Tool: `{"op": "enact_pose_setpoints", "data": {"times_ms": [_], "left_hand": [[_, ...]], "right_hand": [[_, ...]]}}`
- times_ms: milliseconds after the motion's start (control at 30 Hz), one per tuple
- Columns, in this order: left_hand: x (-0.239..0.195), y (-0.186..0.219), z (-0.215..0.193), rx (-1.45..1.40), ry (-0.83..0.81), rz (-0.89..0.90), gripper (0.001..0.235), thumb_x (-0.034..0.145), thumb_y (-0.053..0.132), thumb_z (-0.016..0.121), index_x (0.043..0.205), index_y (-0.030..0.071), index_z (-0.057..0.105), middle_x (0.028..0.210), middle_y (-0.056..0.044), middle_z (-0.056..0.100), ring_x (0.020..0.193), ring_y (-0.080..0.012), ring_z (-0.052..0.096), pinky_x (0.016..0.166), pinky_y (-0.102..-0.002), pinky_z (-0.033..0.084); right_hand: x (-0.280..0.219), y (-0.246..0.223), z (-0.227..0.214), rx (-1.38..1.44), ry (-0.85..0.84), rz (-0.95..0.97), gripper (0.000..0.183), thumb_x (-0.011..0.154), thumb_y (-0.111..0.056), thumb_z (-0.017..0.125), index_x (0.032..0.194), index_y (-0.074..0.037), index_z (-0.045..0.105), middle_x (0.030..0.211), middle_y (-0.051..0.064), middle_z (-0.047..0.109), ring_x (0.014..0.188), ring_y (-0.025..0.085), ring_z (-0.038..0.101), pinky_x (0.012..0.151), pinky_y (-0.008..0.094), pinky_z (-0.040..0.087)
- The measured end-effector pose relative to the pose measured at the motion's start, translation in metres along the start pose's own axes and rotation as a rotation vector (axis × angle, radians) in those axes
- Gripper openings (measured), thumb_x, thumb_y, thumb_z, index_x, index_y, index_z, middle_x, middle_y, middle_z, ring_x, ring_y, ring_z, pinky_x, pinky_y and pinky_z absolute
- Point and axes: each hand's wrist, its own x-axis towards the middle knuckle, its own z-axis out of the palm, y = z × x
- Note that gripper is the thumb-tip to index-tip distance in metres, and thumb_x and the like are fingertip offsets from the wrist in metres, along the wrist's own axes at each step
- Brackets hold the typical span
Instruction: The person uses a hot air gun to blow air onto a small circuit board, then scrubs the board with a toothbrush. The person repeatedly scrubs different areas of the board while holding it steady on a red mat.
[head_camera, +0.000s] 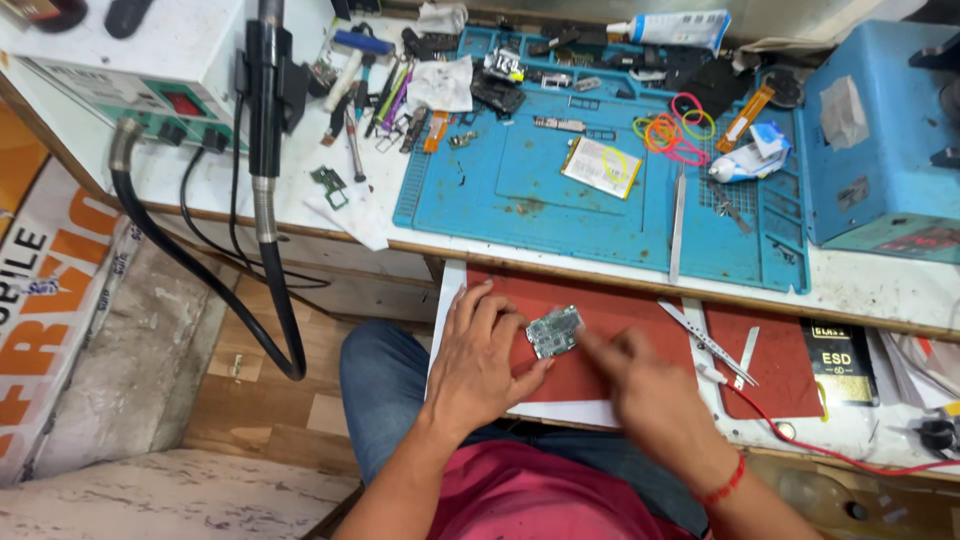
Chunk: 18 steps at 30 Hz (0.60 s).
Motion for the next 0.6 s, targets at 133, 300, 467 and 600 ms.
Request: {"op": "enact_pose_setpoints", "data": {"times_ms": [133, 300, 467, 600], "left_hand": [[0.0, -0.001, 0.001, 0.004, -0.019, -0.005, 0.042, 0.074, 0.034, 0.085, 0.097, 0.004, 0.066, 0.119, -0.018, 0.056, 0.13, -0.0428, 0.045, 0.119, -0.059, 0.03], [0.0, -0.002, 0.003, -0.004, 0.0, -0.001, 0.048, 0.075, 0.036, 0.085, 0.102, 0.002, 0.064, 0.121, -0.019, 0.054, 0.131, -0.0435, 0.044, 0.118, -0.06, 0.03], [-0.004, -0.003, 0.003, 0.007, -0.015, 0.002, 0.053, 0.076, 0.036, 0.085, 0.111, 0.001, 0.064, 0.123, -0.019, 0.054, 0.132, -0.0442, 0.044, 0.118, -0.059, 0.031], [0.002, -0.004, 0.004, 0.007, -0.025, -0.013, 0.051, 0.074, 0.035, 0.084, 0.107, 0.002, 0.065, 0.122, -0.019, 0.055, 0.131, -0.0435, 0.045, 0.117, -0.058, 0.032]], "right_hand": [[-0.002, -0.004, -0.004, -0.039, -0.111, 0.03, 0.071, 0.081, -0.002, 0.052, 0.148, -0.026, 0.056, 0.109, 0.013, 0.063, 0.067, 0.039, 0.069, 0.06, 0.05, 0.057], [0.003, -0.007, -0.002, -0.154, -0.035, 0.162, 0.067, 0.087, -0.006, 0.053, 0.151, -0.027, 0.053, 0.109, 0.01, 0.064, 0.065, 0.038, 0.068, 0.057, 0.049, 0.057], [-0.001, -0.01, 0.004, -0.094, -0.037, 0.018, 0.061, 0.087, -0.006, 0.054, 0.145, -0.024, 0.056, 0.106, 0.012, 0.064, 0.068, 0.037, 0.069, 0.059, 0.049, 0.057], [0.002, -0.009, 0.0, -0.097, -0.044, -0.03, 0.066, 0.08, -0.001, 0.053, 0.141, -0.023, 0.058, 0.111, 0.013, 0.064, 0.068, 0.038, 0.068, 0.057, 0.049, 0.057]]}}
